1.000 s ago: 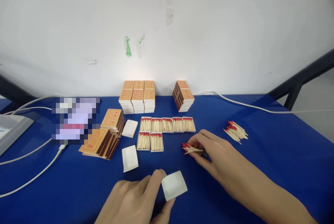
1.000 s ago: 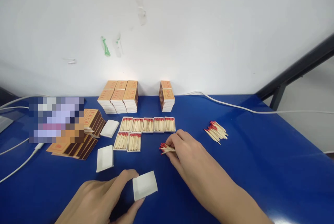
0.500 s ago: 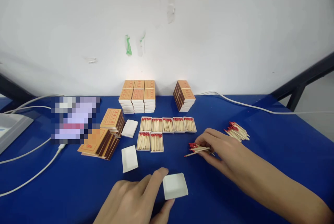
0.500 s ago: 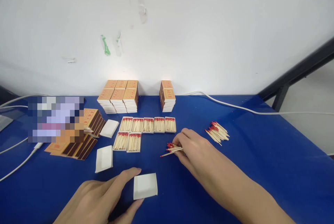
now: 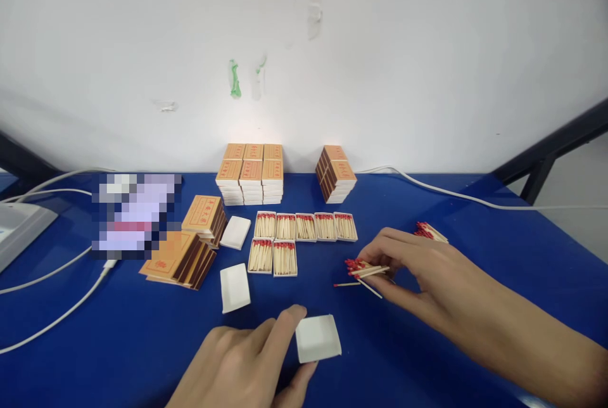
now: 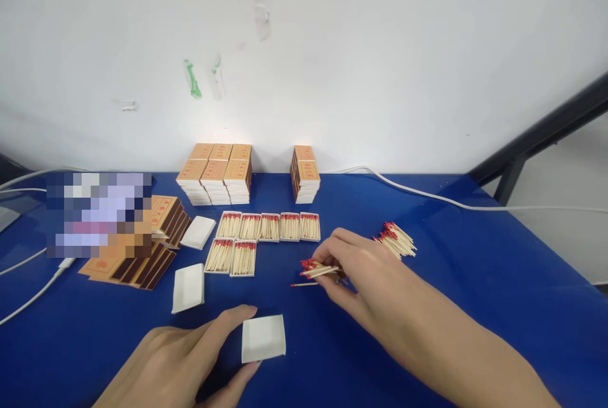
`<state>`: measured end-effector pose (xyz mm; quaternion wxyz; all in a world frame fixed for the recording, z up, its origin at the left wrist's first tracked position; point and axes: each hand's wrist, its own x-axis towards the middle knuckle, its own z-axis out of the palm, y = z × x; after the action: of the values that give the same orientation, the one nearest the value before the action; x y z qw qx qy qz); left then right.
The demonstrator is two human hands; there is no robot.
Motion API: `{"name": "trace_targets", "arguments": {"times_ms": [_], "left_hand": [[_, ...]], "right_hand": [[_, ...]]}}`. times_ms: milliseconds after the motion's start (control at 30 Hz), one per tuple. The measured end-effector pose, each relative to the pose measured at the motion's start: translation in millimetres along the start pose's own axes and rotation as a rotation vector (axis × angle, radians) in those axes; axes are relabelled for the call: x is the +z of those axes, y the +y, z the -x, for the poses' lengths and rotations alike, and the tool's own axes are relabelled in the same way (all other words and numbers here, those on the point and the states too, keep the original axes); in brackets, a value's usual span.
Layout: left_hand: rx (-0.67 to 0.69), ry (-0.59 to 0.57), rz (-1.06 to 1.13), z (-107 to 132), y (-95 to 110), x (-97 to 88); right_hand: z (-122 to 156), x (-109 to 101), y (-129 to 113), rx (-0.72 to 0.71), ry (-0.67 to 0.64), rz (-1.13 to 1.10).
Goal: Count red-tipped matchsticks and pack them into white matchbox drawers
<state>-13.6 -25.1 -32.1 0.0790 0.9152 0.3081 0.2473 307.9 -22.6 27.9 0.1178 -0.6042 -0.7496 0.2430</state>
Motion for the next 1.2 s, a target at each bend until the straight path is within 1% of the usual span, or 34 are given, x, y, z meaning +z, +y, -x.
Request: {"name": "trace_targets", "arguments": {"times_ms": [67,133,167,233,267,333,400,500,600,700,767,800,867,933,1033,1100,1200], "left_hand": [[-0.01,-0.002,0.009,-0.6,0.8,-0.5],[-0.022,0.005,0.018,-1.4,1.6,-1.5],[-0.029,0.002,0.021,-1.8,2.0,-2.1],[-0.04,-0.005,0.028,-2.3,2.2,-2.9],[-0.045,-0.01,0.032,-2.5,2.2,-3.0],[-0.054,-0.026,0.044,-2.7,2.1,-2.8],[-0.058,-0.037,0.057,-2.8,2.2,-2.5],[-0.053,-0.035,0.058,-2.5,2.4,-2.6],[-0.048,-0.028,0.06,-1.4,2.0,-2.9],[-0.057,-0.018,0.061,0.5,1.7,-2.2],[-0.067,-0.029,0.074,1.7,2.2,-1.1],[-0.074,-0.036,0.089,2.0,2.5,-0.7],[-0.092,-0.051,0.128,2.1,3.2,-0.3],[-0.11,-0.064,0.164,1.1,3.4,-0.8],[-0.131,-0.067,0.197,-0.9,2.5,-3.1],[-0.147,-0.052,0.208,-1.8,1.7,-5.1],[-0.188,-0.026,0.279,-2.5,1.9,-7.9]], "right_hand": [[1.4,2.6,-15.0,-0.049,-0.005,-0.014],[2.0,9.3,-31.6,-0.152,-0.047,-0.022],[2.3,14.0,-39.7,-0.209,-0.022,0.005],[3.1,25.1,-54.0,-0.322,-0.015,0.128],[3.4,30.7,-59.9,-0.378,0.013,0.207],[3.5,40.6,-69.0,-0.487,0.059,0.382],[1.7,47.1,-75.5,-0.566,0.088,0.532],[-3.4,51.2,-82.5,-0.616,0.096,0.651],[-6.7,52.4,-85.9,-0.638,0.078,0.661],[-6.8,49.8,-82.8,-0.622,0.03,0.548],[-7.4,42.9,-76.7,-0.546,-0.047,0.369],[-8.1,37.7,-72.7,-0.478,-0.097,0.254],[-10.4,26.0,-62.9,-0.308,-0.246,-0.026],[-13.0,16.2,-51.5,-0.176,-0.305,-0.212],[-15.9,11.8,-34.7,-0.12,-0.339,-0.303],[-16.7,14.7,-26.7,-0.116,-0.347,-0.323],[-16.2,20.2,-21.5,-0.129,-0.346,-0.384]]}}
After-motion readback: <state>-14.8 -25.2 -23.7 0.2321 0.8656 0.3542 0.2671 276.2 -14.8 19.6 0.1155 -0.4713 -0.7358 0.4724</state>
